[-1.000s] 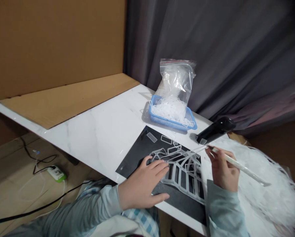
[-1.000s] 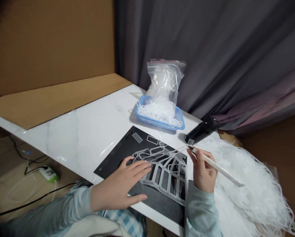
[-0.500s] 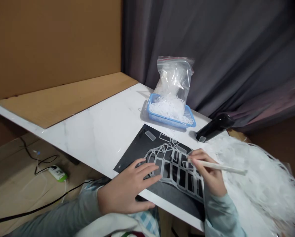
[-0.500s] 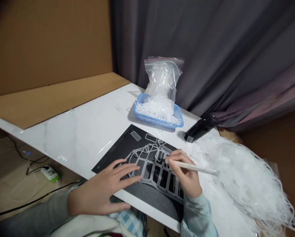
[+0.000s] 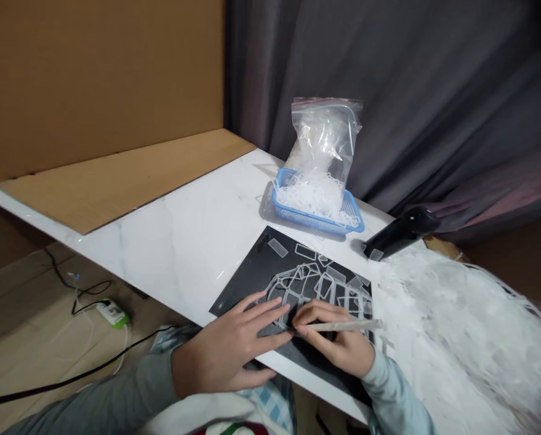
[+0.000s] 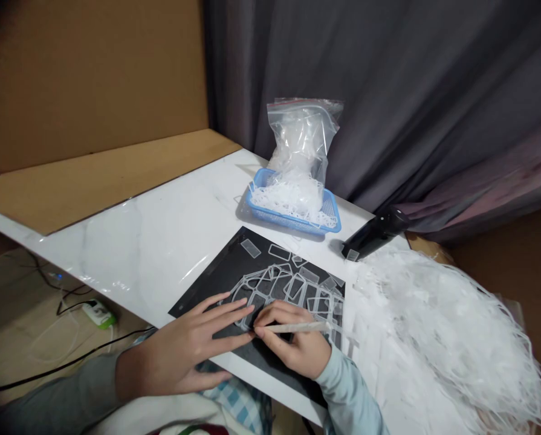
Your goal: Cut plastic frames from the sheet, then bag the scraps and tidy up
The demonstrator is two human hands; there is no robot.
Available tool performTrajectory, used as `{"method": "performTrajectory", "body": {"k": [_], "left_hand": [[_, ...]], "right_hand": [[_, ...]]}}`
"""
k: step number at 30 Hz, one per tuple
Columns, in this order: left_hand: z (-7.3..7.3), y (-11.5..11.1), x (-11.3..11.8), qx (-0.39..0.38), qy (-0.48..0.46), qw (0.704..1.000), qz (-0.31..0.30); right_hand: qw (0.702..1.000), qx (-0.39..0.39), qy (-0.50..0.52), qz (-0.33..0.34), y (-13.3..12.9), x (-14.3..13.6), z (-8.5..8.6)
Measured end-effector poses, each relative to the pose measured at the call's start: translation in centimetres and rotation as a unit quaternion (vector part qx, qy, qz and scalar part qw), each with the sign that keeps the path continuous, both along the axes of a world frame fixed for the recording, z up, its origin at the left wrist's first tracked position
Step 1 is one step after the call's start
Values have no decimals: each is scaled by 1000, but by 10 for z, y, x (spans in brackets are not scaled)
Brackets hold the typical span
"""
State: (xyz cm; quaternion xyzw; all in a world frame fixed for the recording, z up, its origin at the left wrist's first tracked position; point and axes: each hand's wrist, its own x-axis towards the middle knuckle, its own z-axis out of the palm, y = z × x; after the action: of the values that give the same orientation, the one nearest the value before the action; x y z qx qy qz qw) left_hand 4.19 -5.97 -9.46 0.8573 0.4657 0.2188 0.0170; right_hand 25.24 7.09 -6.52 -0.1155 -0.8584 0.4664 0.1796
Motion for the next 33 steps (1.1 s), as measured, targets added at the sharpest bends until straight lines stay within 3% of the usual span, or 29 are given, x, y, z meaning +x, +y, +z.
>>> {"method": "performTrajectory", "body": {"k": [4,7,13,16,20,22,24,28,31,33], "left_hand": [[0,0,-1,-17,25,1000,-1],[-2,1,0,-26,44,999,-3],[-4,1,2,-53,45,998,-1],[-1,0,4,-67,32,997,5],[4,-2,5,-79,27,996,12],[5,-2,5,-84,25,996,15],[5,-2,5,-84,20,996,13],[3,-2,4,-84,24,996,7],[2,-2,4,-76,33,996,10],[2,-3,4,-68,41,997,12]], "right_hand": [[998,66,20,10,-3,-1,-1],[984,170,43,25,-6,-2,-4],[914,403,46,-13,-12,-1,-16],[896,441,41,-34,-14,1,-21],[897,429,70,-78,-9,4,-16],[897,407,102,-140,-3,7,-8],[881,373,138,-257,4,10,0],[796,325,195,-472,18,19,8],[729,315,253,-553,29,27,9],[719,288,260,-576,34,33,9]]}}
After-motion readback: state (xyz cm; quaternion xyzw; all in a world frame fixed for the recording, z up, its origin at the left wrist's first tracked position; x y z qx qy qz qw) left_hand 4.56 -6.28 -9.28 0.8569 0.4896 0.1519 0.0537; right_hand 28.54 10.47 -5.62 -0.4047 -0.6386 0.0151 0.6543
